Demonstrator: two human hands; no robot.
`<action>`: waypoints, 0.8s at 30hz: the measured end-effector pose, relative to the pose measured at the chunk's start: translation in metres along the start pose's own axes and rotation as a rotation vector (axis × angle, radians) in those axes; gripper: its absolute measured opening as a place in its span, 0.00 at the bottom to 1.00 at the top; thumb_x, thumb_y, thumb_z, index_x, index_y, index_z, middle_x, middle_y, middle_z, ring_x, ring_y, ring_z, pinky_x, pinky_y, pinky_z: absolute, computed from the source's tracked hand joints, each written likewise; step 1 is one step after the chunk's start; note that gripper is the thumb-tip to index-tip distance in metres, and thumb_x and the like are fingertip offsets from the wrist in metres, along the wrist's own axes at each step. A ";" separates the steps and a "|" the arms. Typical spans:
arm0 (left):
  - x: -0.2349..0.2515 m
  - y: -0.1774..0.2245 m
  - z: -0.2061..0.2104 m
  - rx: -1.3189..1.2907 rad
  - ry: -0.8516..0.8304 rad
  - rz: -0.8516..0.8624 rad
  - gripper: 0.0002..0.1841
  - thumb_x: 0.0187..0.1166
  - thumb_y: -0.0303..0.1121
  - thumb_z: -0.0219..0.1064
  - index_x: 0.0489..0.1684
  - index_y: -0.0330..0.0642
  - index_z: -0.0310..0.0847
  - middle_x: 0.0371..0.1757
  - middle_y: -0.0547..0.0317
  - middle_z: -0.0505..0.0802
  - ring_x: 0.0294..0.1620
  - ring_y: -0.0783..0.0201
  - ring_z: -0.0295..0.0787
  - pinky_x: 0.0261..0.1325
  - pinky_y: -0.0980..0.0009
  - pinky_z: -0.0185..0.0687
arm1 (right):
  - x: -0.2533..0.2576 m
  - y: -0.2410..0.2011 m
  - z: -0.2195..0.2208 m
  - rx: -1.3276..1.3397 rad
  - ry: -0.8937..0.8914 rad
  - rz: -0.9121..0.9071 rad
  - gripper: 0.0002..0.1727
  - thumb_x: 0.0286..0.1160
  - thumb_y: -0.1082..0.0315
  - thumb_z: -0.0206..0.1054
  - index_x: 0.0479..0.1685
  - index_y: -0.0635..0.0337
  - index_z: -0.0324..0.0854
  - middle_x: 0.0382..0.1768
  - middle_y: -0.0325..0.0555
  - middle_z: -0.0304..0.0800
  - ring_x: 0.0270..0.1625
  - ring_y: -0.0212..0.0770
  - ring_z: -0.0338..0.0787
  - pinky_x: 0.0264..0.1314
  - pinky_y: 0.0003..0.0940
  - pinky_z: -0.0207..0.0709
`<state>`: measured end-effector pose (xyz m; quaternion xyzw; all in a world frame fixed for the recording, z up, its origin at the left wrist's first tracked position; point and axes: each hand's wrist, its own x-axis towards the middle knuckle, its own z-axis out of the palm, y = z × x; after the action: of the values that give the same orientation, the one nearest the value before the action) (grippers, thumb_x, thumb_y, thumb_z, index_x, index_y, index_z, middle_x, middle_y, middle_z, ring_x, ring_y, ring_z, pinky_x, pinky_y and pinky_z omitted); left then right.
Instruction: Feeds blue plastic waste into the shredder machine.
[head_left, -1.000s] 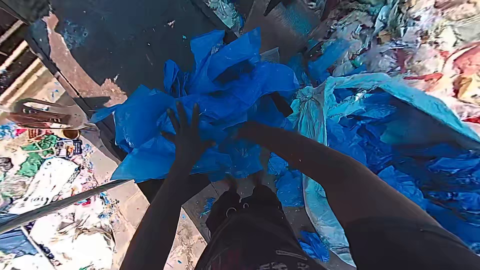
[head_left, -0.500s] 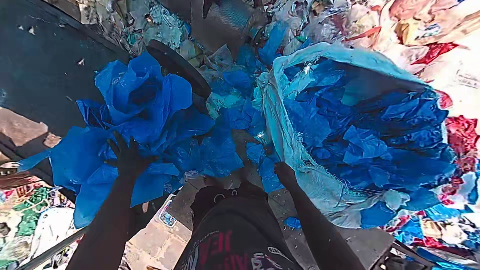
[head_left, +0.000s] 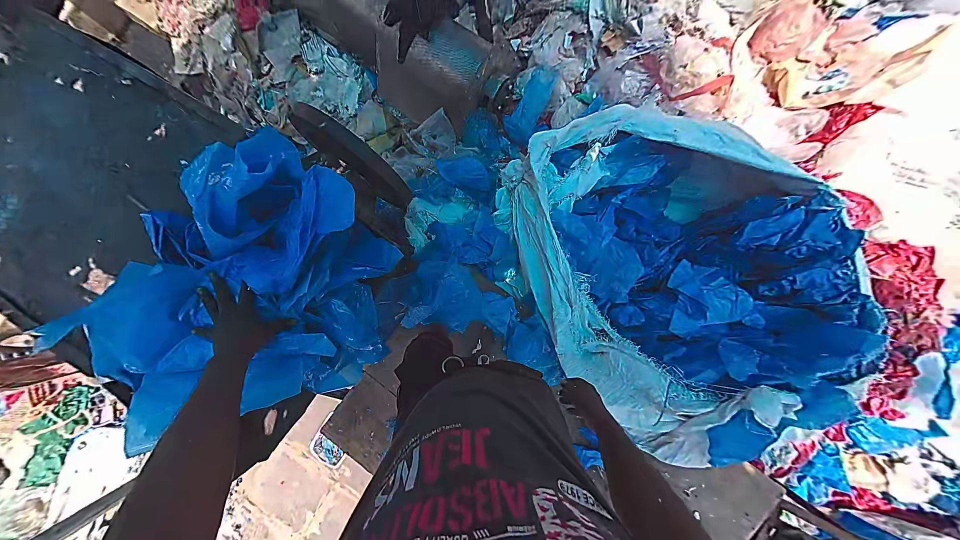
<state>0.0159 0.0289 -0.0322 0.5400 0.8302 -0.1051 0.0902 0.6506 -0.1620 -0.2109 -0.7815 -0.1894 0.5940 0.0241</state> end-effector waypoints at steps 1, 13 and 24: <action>0.001 -0.001 0.001 -0.006 0.004 0.005 0.61 0.47 0.58 0.91 0.89 0.43 0.63 0.97 0.42 0.31 0.96 0.31 0.20 0.71 0.07 0.39 | 0.000 -0.019 -0.002 0.057 0.000 -0.036 0.23 0.94 0.59 0.53 0.75 0.67 0.73 0.60 0.64 0.88 0.57 0.56 0.91 0.57 0.54 0.83; 0.002 0.013 0.002 -0.047 0.014 -0.008 0.56 0.48 0.50 0.93 0.83 0.36 0.70 0.97 0.41 0.31 0.96 0.31 0.17 0.70 0.06 0.34 | 0.000 -0.071 -0.022 0.046 0.047 -0.155 0.22 0.94 0.59 0.54 0.75 0.66 0.73 0.61 0.65 0.88 0.57 0.57 0.91 0.56 0.54 0.83; -0.011 0.027 -0.023 -0.108 -0.040 -0.037 0.55 0.47 0.46 0.94 0.84 0.39 0.71 0.98 0.44 0.34 0.96 0.33 0.20 0.73 0.08 0.32 | -0.011 -0.017 0.009 -0.273 -0.043 -0.015 0.21 0.93 0.61 0.56 0.68 0.69 0.79 0.57 0.66 0.89 0.56 0.59 0.90 0.58 0.57 0.80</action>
<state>0.0443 0.0367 -0.0093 0.5169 0.8424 -0.0724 0.1339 0.6354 -0.1513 -0.1989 -0.7631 -0.2746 0.5793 -0.0822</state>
